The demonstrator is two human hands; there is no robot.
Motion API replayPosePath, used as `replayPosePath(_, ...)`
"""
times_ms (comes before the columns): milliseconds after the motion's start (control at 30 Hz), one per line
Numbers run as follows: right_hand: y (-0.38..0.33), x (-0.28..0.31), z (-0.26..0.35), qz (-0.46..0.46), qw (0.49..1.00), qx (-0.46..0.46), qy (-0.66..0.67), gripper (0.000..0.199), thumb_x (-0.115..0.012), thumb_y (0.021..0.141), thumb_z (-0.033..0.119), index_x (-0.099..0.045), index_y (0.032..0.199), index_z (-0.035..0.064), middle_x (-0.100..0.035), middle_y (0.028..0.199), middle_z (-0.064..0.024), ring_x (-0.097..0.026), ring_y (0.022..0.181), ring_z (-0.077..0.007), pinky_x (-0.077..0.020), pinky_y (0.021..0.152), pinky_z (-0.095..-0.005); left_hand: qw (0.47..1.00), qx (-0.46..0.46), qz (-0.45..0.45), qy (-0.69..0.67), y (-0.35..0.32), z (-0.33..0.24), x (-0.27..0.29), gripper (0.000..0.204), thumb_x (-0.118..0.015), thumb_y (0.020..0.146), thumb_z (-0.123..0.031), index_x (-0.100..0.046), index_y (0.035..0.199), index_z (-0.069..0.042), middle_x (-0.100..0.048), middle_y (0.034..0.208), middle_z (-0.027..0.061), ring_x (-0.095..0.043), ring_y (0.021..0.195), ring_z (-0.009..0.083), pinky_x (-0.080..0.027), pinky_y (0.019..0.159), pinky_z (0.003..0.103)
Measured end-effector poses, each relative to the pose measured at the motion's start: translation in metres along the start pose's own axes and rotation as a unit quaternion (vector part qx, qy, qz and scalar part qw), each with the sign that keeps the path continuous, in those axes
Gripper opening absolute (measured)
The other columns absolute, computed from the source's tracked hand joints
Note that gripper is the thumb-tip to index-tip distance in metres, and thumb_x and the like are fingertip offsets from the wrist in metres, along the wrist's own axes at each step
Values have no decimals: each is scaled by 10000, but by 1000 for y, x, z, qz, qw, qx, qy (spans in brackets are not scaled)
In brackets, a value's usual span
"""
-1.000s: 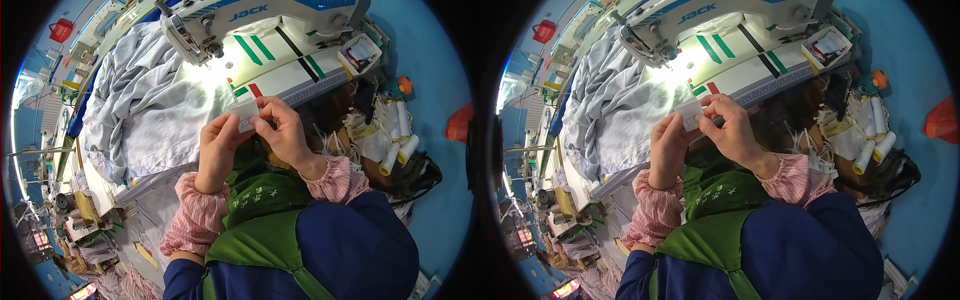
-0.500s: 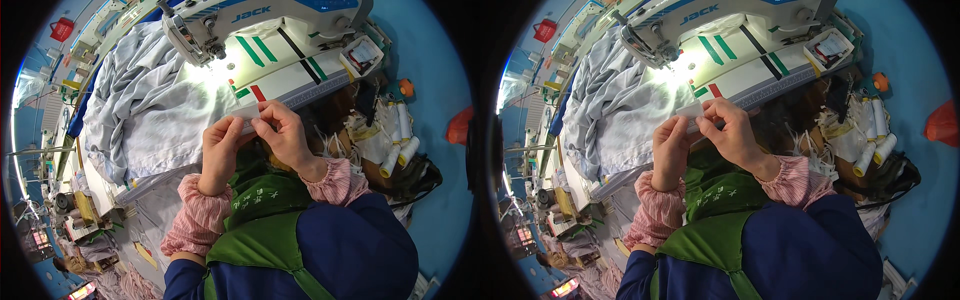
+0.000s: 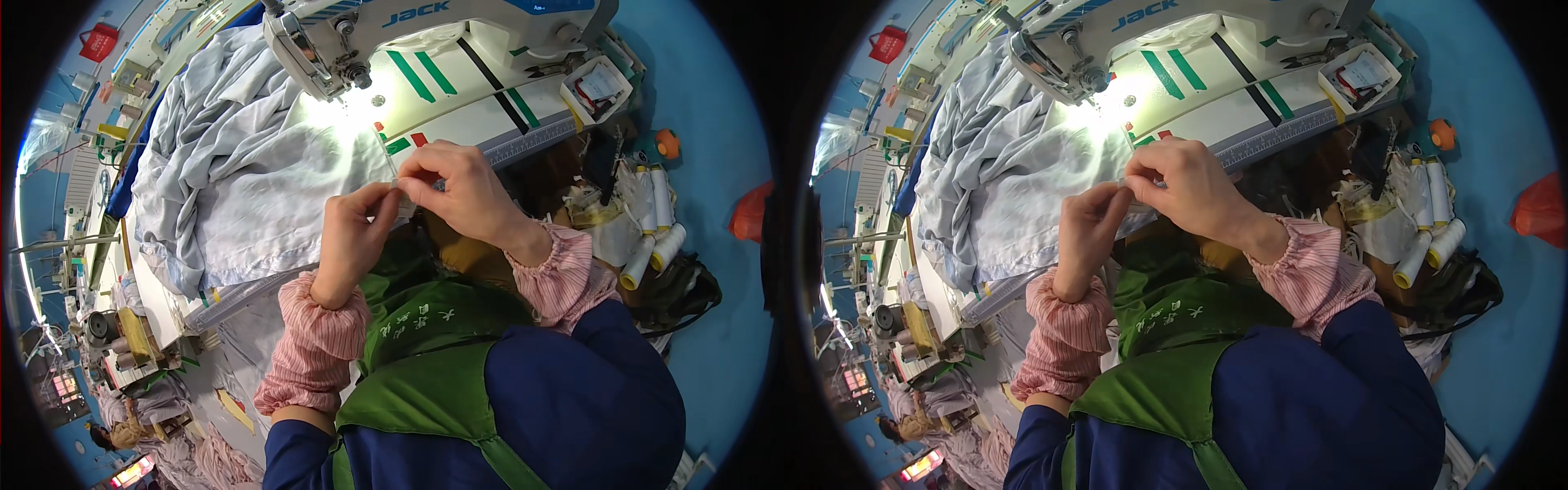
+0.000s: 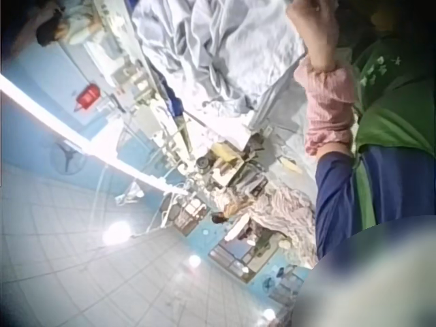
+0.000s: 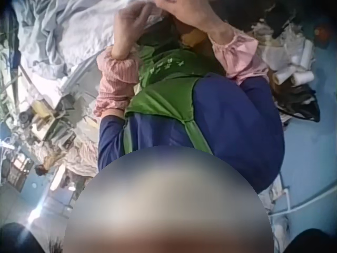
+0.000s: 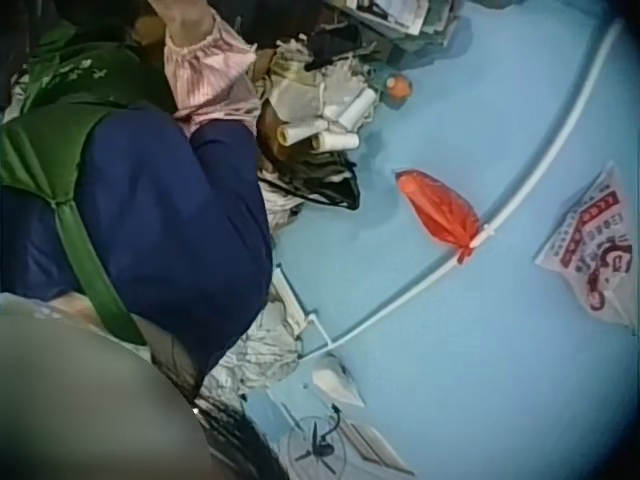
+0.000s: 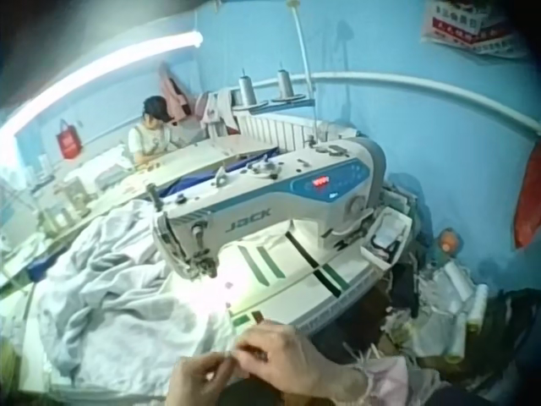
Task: Operate an industrial sewing machine to stitch together fabric components for pillows.
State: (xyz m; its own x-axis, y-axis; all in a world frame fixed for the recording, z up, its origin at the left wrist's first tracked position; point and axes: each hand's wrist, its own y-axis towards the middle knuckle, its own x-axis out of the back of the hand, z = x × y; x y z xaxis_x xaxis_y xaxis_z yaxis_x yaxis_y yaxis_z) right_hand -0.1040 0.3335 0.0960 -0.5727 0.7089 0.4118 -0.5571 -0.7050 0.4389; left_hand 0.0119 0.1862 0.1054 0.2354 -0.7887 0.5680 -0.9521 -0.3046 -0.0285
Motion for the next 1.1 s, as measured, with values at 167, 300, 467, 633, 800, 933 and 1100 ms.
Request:
replayPosePath(167, 19, -19, -32, 16, 971, -215, 107, 136, -675, 885, 124, -662, 908, -10, -641, 775, -2, -571, 669, -104, -453, 621, -245, 986, -16, -114, -119, 19, 46, 7, 145, -634, 876, -25, -655, 1007, 32, -659, 808, 111, -603, 720, 130, -489, 688, 274)
replayPosePath(300, 34, -32, -55, 21, 876, -370, 308, 101, -668, 901, 141, -669, 865, 47, -572, 724, 46, -480, 605, -42, -388, 530, -211, 917, -267, -192, 225, 25, 42, 18, 408, -613, 732, 42, -585, 1132, -34, -565, 1096, 133, -558, 1055, 338, -465, 908, 402)
replayPosePath(467, 43, -47, -63, 21, 839, -389, 380, 91, -661, 905, 129, -662, 858, 52, -545, 707, 56, -447, 590, -25, -355, 504, -195, 797, -435, -123, 401, 48, 47, 27, 266, -642, 699, -71, -615, 958, -15, -575, 995, 92, -586, 985, 259, -502, 840, 374)
replayPosePath(633, 42, -49, -74, -25, 909, -336, 247, 64, -664, 898, 116, -670, 906, 53, -543, 669, 45, -478, 559, -65, -379, 496, -201, 784, -490, -86, 372, 80, 60, 36, 192, -648, 702, -60, -623, 888, -18, -575, 912, 76, -598, 926, 248, -522, 792, 357)
replayPosePath(800, -21, -23, -67, 60, 970, 116, -203, 261, -672, 782, 83, -663, 1027, 171, -611, 1121, -39, -545, 1100, -245, -428, 957, -417, 791, -490, -86, 355, 112, 75, 44, 188, -659, 701, -42, -633, 885, -13, -600, 933, 72, -602, 922, 255, -523, 793, 357)
replayPosePath(933, -36, -41, -71, 68, 930, 260, -249, 258, -619, 805, 114, -660, 1054, 168, -585, 1195, -2, -494, 1194, -210, -352, 1038, -439, 821, -461, -82, 326, 117, 100, 38, 174, -662, 699, -42, -638, 871, -25, -615, 923, 67, -608, 917, 246, -523, 780, 352)
replayPosePath(1100, -37, -46, -74, 17, 940, 264, -216, 160, -641, 781, 100, -685, 936, 100, -651, 931, 7, -621, 926, -162, -452, 926, -360, 849, -431, -64, 298, 121, 105, 39, 137, -662, 722, -38, -643, 858, -43, -644, 916, 52, -619, 889, 233, -524, 770, 342)
